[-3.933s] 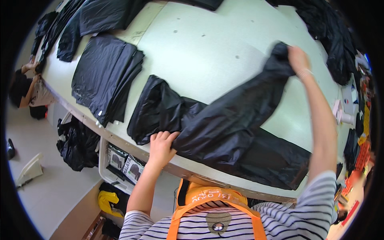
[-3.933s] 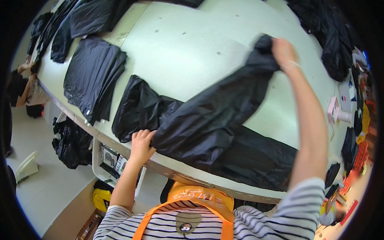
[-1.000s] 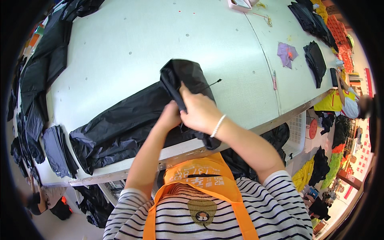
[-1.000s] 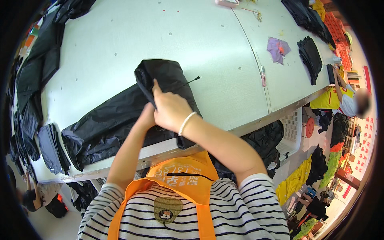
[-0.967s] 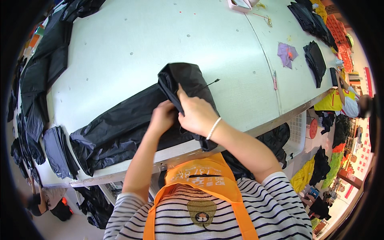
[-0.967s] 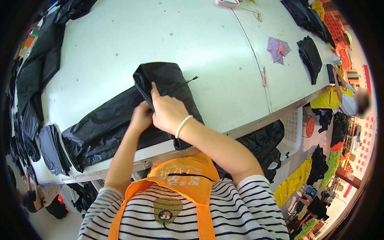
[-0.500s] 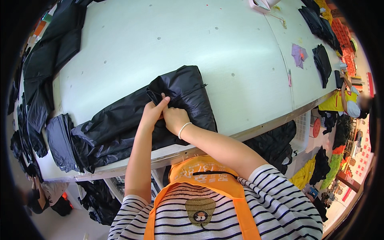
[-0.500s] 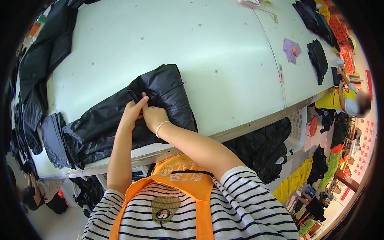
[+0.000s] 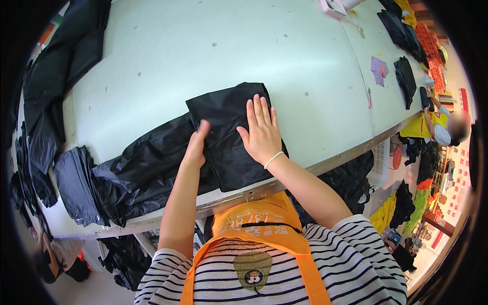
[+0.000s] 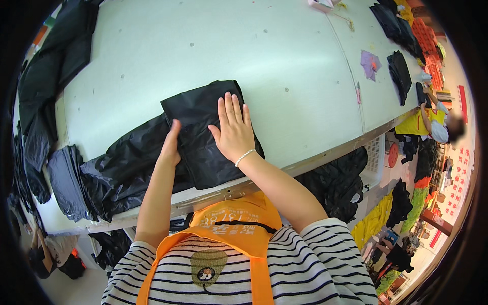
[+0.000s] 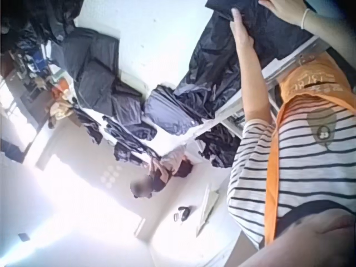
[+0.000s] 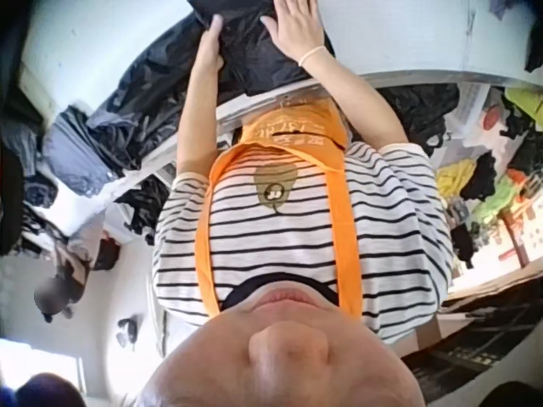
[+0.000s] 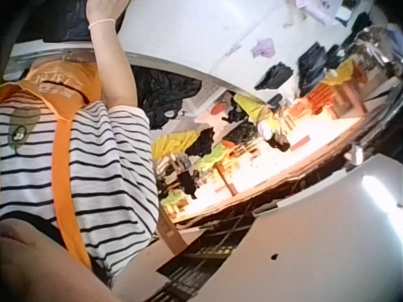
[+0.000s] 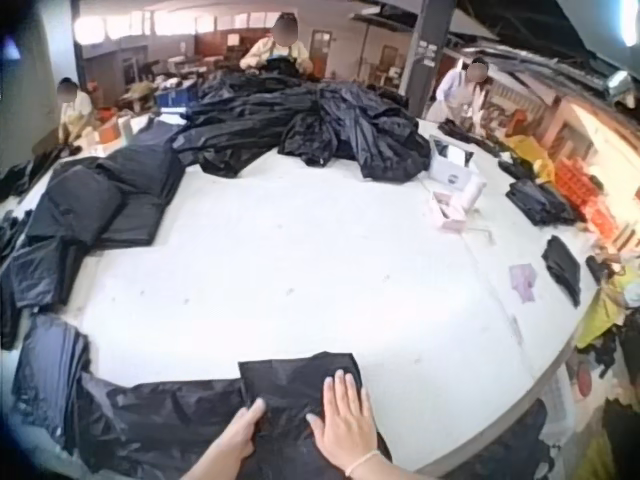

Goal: The person folds a black jacket on a table, smoothing the fabric, aligning the sleeves, and folding it into a compact rectangle. The person then places the folded jacket into a plastic bag and sets it aside.

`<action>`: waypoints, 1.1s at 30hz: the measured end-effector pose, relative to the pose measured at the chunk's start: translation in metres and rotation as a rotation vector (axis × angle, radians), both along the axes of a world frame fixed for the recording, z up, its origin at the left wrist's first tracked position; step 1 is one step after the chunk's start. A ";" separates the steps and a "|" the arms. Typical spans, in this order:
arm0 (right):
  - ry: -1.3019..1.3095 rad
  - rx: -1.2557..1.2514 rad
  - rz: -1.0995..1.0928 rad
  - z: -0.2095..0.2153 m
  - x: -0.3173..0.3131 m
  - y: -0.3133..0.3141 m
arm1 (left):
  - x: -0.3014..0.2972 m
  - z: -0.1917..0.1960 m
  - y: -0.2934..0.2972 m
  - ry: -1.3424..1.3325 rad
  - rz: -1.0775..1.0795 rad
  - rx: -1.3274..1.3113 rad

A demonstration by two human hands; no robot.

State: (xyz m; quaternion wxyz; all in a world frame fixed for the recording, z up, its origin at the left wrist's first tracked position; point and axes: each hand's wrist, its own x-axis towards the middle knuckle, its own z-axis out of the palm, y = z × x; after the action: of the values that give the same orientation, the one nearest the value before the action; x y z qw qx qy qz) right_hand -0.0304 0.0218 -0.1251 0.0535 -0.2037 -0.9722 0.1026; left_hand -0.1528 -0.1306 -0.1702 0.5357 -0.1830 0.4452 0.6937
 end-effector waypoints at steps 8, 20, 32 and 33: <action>0.006 -0.003 0.062 -0.035 -0.004 0.003 | 0.002 -0.002 0.003 0.330 -0.171 -0.097; 0.063 0.015 0.195 -0.044 -0.042 0.042 | 0.022 0.041 0.009 1.212 -0.253 -0.965; 0.144 -0.193 0.429 -0.001 -0.011 0.039 | 0.037 0.014 -0.034 1.778 -0.828 -0.966; 0.048 -0.152 0.446 -0.002 -0.002 0.032 | 0.036 0.014 -0.034 1.777 -0.827 -0.932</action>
State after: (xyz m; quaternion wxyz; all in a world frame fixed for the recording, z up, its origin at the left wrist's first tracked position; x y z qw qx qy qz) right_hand -0.0322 0.0540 -0.1268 0.0372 0.0149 -0.9811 0.1895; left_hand -0.1173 -0.1641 -0.1565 0.0922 0.3635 0.9208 0.1068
